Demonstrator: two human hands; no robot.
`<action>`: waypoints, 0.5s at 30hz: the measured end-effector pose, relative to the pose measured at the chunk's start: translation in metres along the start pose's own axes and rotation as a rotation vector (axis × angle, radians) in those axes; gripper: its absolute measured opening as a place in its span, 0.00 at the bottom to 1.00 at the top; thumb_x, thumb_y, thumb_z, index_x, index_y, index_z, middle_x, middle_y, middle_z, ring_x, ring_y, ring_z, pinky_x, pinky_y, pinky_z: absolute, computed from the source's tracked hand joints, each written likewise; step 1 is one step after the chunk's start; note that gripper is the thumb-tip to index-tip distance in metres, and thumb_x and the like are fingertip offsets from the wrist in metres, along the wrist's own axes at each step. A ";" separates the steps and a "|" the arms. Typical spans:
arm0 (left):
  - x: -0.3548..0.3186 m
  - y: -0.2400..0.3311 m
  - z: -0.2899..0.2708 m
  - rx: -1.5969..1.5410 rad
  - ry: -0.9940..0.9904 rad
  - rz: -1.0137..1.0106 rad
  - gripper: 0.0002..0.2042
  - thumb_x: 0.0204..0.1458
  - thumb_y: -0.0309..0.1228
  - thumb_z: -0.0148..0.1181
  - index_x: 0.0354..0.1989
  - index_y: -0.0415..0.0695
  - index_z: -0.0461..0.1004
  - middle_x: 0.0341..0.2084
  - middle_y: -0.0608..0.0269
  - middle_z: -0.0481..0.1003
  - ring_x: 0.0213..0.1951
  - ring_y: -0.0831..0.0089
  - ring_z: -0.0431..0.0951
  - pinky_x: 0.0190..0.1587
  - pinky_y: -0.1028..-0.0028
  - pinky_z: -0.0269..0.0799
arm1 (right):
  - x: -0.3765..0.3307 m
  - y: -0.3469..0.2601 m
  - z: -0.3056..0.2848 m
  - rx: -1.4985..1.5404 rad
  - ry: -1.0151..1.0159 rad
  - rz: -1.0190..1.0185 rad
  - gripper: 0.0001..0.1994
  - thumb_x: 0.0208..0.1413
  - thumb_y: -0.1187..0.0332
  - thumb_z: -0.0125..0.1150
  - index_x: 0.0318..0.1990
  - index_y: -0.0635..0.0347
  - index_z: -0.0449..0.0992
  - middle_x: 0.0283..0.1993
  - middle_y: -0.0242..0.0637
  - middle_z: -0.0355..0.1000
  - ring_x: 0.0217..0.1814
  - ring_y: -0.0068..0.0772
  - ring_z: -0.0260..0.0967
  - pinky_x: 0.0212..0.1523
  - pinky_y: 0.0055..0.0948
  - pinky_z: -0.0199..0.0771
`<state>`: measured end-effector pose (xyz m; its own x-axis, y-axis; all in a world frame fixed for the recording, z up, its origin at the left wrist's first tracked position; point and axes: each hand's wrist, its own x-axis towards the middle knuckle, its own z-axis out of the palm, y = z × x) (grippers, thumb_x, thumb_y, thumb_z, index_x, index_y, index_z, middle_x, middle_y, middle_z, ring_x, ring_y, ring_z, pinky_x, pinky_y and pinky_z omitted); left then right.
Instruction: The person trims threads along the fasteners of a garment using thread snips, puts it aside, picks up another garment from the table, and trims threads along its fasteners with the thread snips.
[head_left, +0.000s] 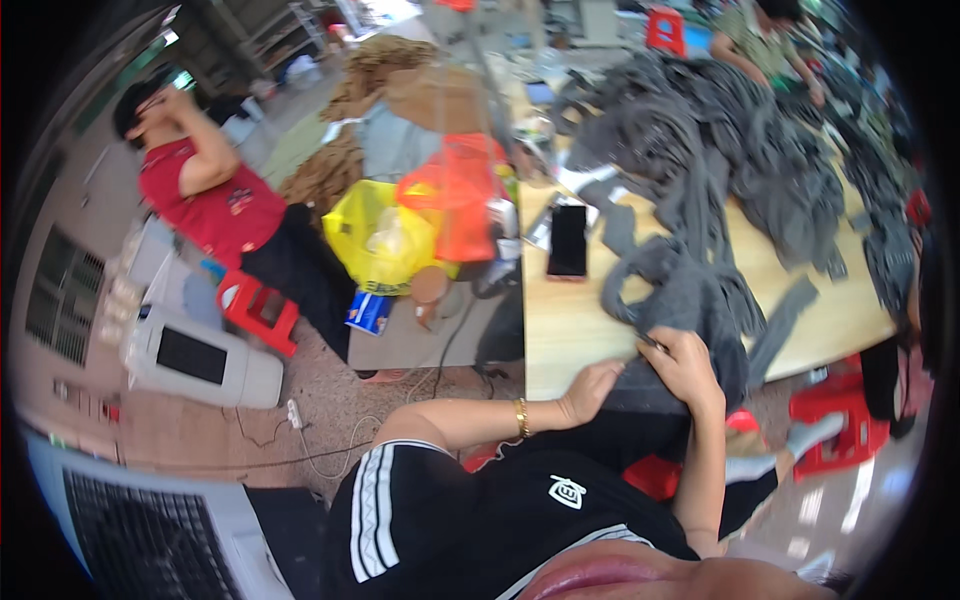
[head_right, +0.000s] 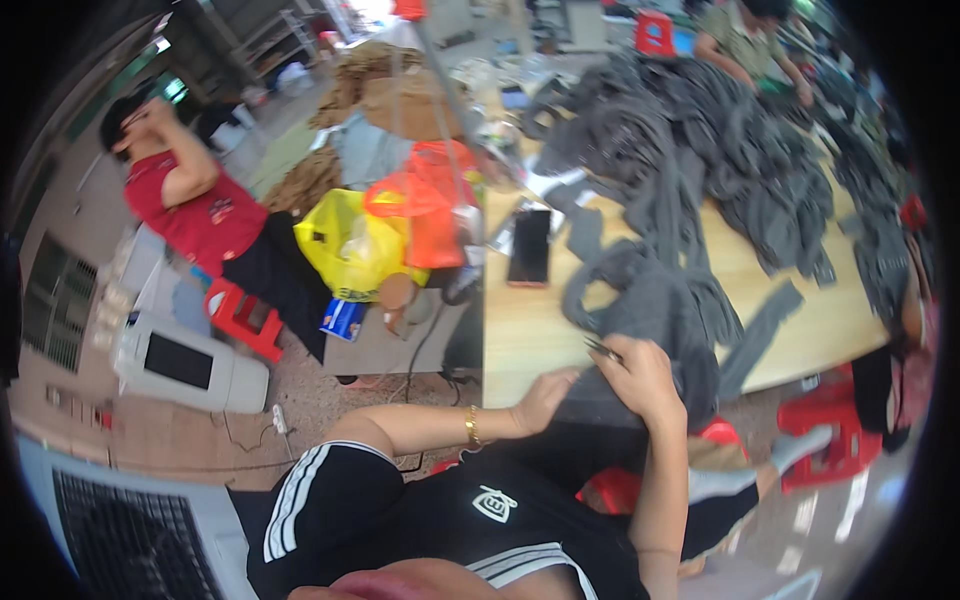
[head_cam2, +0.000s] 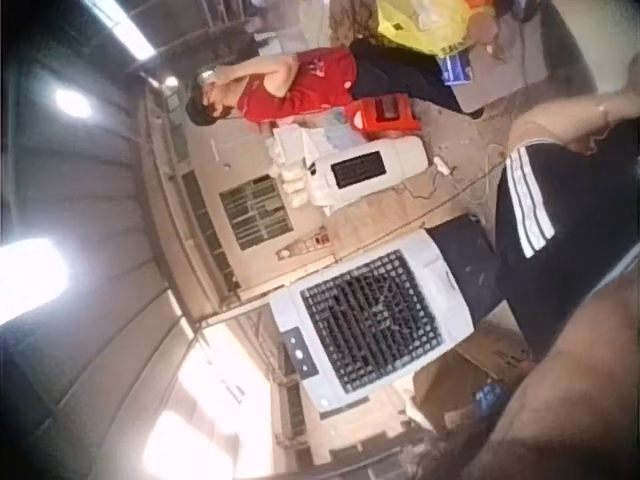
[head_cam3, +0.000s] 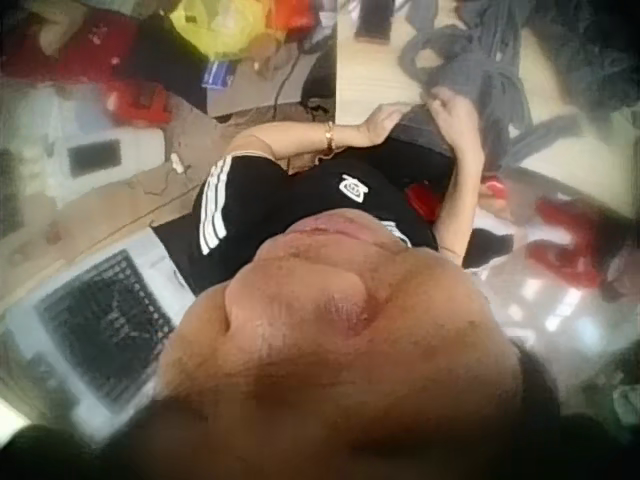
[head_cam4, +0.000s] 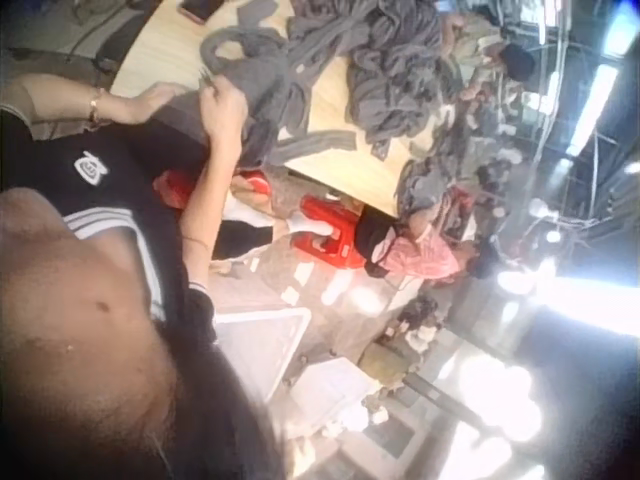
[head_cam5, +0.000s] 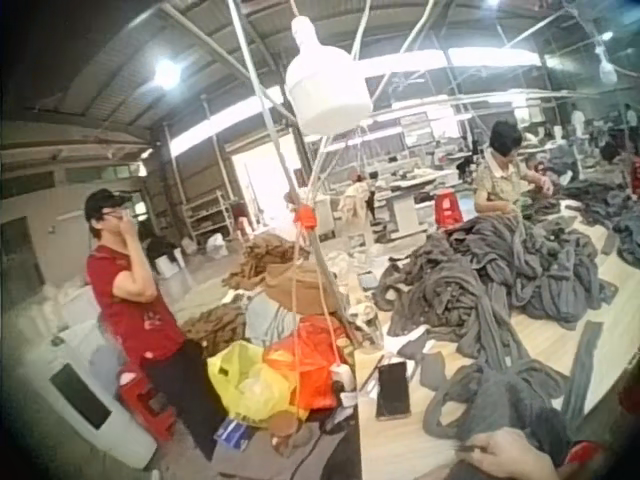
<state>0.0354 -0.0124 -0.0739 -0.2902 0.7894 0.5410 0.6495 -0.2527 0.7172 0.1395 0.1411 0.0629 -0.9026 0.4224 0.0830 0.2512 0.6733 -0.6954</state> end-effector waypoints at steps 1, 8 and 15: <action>-0.001 -0.002 0.005 0.040 -0.005 0.012 0.11 0.57 0.24 0.45 0.41 0.27 0.69 0.37 0.38 0.73 0.41 0.44 0.75 0.45 0.60 0.72 | -0.004 0.002 0.000 -0.021 0.029 -0.004 0.13 0.54 0.63 0.60 0.30 0.67 0.77 0.25 0.50 0.73 0.30 0.52 0.74 0.32 0.39 0.69; 0.002 0.001 -0.001 0.113 0.040 0.123 0.11 0.55 0.23 0.46 0.42 0.27 0.69 0.38 0.37 0.74 0.41 0.44 0.76 0.45 0.61 0.74 | -0.006 -0.003 0.001 0.006 0.052 0.025 0.12 0.53 0.63 0.60 0.30 0.65 0.79 0.24 0.49 0.74 0.30 0.51 0.74 0.33 0.41 0.70; 0.001 -0.004 -0.004 0.126 -0.021 0.093 0.14 0.54 0.22 0.48 0.45 0.24 0.68 0.42 0.35 0.74 0.45 0.43 0.76 0.50 0.59 0.73 | -0.002 -0.003 0.000 0.029 0.037 0.032 0.13 0.53 0.61 0.60 0.29 0.64 0.79 0.24 0.48 0.74 0.31 0.53 0.74 0.33 0.42 0.70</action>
<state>0.0300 -0.0126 -0.0740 -0.2111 0.7777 0.5922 0.7560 -0.2541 0.6032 0.1409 0.1378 0.0653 -0.8808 0.4656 0.0861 0.2690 0.6417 -0.7182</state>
